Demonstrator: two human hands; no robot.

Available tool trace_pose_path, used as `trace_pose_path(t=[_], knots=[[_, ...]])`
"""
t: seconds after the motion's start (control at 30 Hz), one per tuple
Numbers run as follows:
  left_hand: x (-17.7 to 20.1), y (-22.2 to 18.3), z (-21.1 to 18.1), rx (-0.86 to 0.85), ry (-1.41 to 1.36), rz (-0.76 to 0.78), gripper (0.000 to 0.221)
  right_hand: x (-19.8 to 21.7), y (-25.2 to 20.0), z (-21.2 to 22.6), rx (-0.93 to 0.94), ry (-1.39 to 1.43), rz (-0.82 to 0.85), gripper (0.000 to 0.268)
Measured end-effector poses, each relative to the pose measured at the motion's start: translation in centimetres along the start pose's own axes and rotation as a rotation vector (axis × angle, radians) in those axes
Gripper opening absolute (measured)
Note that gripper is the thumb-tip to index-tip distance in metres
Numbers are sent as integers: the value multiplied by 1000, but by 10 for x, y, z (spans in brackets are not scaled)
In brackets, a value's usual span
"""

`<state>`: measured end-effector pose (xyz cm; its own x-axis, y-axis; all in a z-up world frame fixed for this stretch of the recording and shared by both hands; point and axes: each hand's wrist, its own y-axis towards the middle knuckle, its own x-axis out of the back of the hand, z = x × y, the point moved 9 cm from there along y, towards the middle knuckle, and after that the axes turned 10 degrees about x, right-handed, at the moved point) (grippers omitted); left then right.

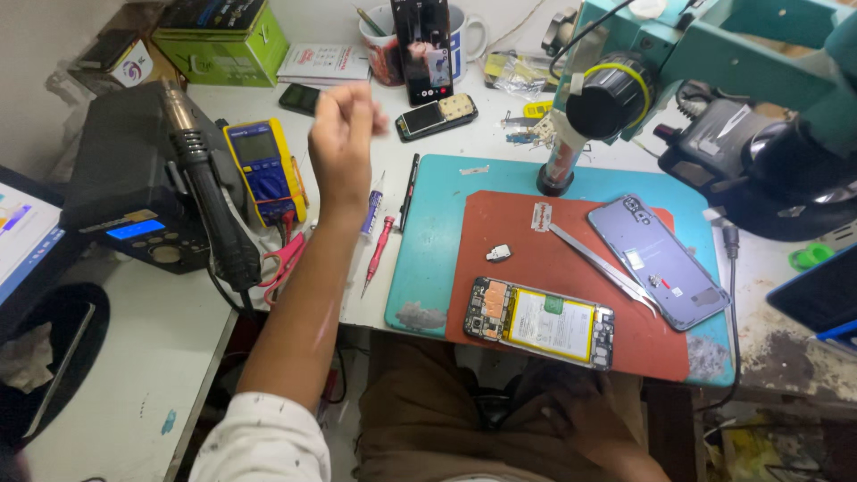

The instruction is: The person handles a new LCD screen assembly, peeling off protective films and inspecting the edges. They then work on a disassembled smartphone, using tweezers to manipulate internal components and connectors. The person also handles a separate back cover and a battery, positioning them for reassembly.

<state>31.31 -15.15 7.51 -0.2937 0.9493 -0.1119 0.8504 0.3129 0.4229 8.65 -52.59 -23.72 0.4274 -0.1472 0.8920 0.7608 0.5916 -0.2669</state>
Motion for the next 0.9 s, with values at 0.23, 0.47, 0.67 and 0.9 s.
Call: trace_pose_path(t=[0.23,0.47,0.67,0.9], knots=[[-32,-153,15,515,-98,338,40,59,-18,40,138,88,-281,44],[-31,-161,21,472,5,340,36,146,-87,62,-21,361,-565,33],[-30,-162,15,446,60,329,31,223,-162,64,52,245,-1030,19],[-32,-163,3,420,136,331,25,306,-138,44,-24,-104,-966,22]])
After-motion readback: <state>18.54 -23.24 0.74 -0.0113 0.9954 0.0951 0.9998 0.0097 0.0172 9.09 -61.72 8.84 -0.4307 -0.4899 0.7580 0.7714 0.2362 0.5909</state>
